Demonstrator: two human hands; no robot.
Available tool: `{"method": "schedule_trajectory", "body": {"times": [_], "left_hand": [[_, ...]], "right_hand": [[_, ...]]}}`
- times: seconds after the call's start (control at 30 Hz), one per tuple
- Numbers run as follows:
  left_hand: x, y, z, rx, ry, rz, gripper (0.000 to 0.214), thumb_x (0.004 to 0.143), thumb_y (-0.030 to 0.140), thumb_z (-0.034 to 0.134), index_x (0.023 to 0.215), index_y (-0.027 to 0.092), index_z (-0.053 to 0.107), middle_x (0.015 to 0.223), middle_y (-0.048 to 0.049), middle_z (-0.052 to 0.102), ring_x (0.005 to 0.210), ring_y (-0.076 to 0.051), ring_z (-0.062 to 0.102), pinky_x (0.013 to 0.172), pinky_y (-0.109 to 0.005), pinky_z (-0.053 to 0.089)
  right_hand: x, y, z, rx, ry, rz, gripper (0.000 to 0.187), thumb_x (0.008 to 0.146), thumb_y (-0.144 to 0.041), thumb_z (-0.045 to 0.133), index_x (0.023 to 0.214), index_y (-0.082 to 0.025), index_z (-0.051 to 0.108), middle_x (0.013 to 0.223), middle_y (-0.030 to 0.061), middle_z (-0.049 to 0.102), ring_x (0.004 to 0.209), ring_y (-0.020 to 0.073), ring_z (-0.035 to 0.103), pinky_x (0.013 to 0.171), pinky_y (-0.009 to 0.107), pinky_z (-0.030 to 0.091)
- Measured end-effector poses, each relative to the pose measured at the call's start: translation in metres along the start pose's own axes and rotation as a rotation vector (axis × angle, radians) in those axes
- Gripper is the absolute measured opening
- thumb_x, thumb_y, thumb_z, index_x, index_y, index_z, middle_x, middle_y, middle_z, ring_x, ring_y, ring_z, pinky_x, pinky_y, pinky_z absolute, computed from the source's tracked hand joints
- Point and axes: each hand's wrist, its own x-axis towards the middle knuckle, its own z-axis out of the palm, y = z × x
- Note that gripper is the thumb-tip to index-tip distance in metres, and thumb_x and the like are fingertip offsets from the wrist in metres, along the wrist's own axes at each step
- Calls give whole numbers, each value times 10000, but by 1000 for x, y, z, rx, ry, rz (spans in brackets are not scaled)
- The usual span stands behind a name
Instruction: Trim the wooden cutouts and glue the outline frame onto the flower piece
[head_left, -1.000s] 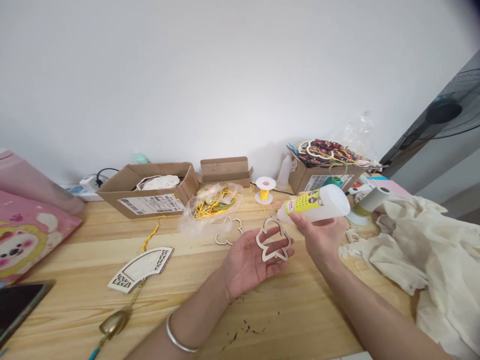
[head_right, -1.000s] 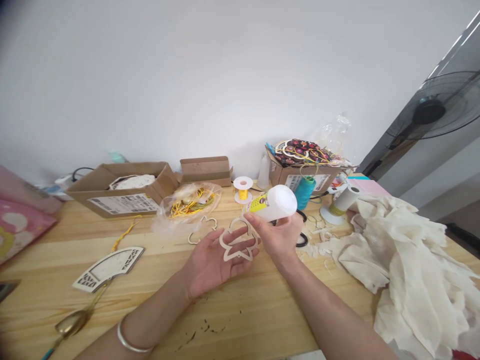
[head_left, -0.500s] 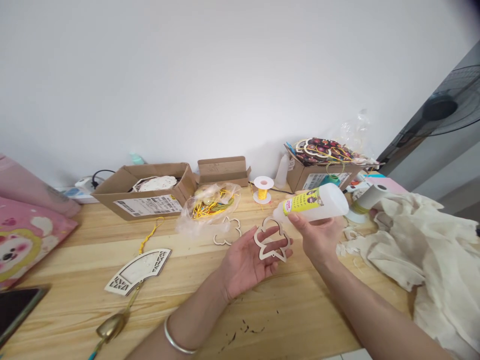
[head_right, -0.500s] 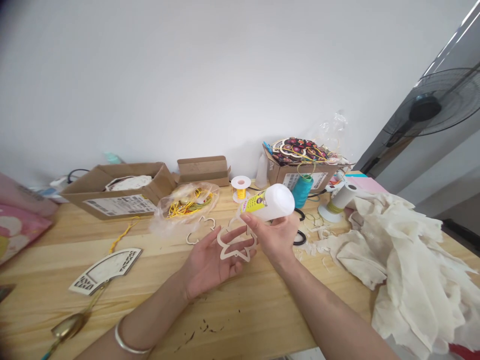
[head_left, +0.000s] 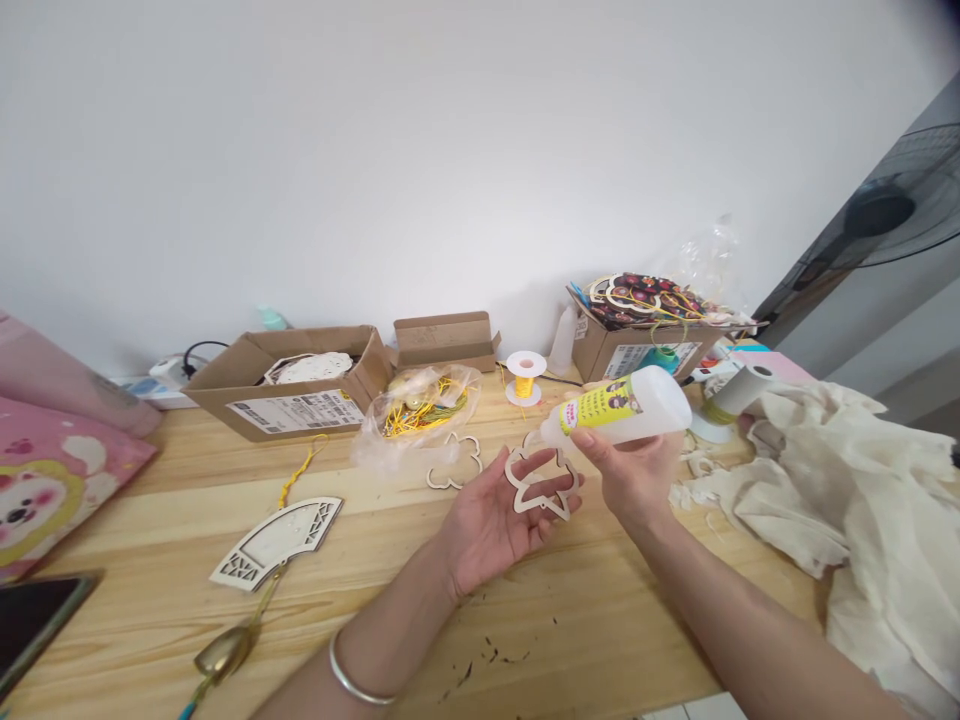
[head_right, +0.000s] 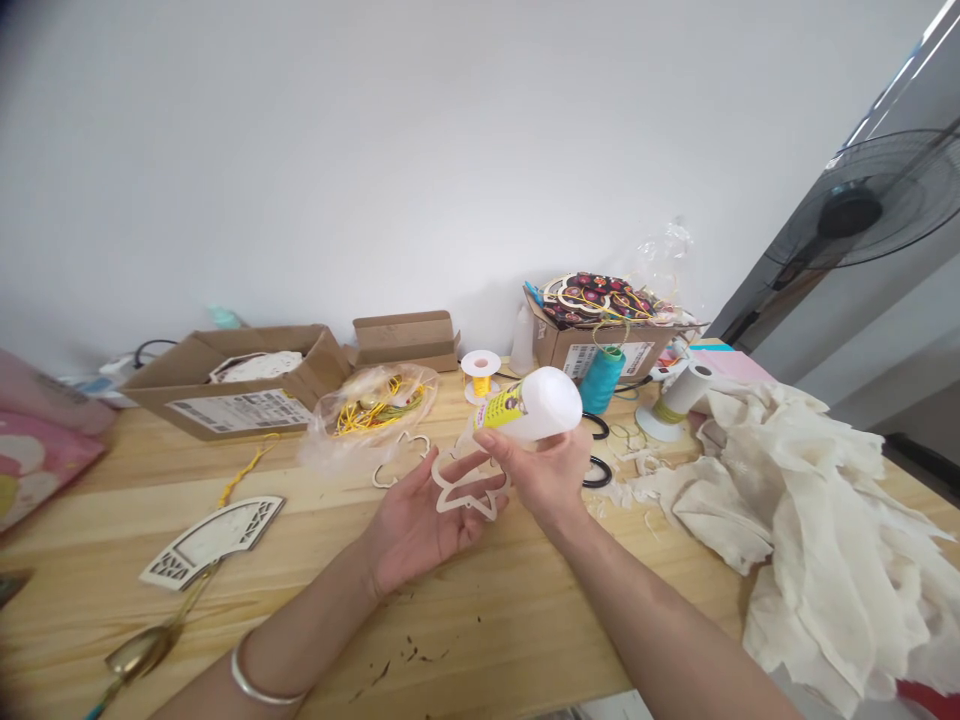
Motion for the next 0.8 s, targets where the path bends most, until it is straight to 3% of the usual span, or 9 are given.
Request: {"method": "schedule_trajectory", "body": {"times": [0.2, 0.4, 0.63, 0.8], "left_hand": [[0, 1, 1, -14, 12, 5, 429, 815, 438, 434, 1089, 119, 522, 1081, -175, 560, 977, -283, 558, 651, -240, 405], [-2, 3, 4, -16, 39, 48, 429, 798, 427, 459, 1099, 125, 508, 1145, -196, 513, 962, -277, 555, 629, -242, 407], [-6, 11, 4, -36, 2, 167, 428, 793, 413, 467, 1122, 142, 502, 1119, -153, 526, 970, -246, 541, 649, -238, 408], [-7, 16, 2, -34, -17, 225, 407, 790, 416, 469, 1096, 153, 517, 1087, -128, 545, 964, -242, 541, 652, -245, 413]], "right_hand": [[0, -1, 0, 12, -39, 20, 303, 485, -302, 765, 712, -172, 611, 588, 14, 651, 608, 195, 623, 595, 338, 528], [12, 2, 2, 34, 57, -34, 321, 515, -328, 751, 766, -167, 634, 703, 46, 686, 702, 209, 643, 645, 336, 536], [22, -4, 23, 57, -133, -47, 269, 553, -326, 732, 742, -162, 634, 764, 59, 695, 726, 210, 649, 652, 321, 537], [22, -7, 36, -15, -174, -61, 253, 527, -312, 744, 682, -154, 622, 688, 55, 687, 647, 212, 645, 569, 310, 538]]}}
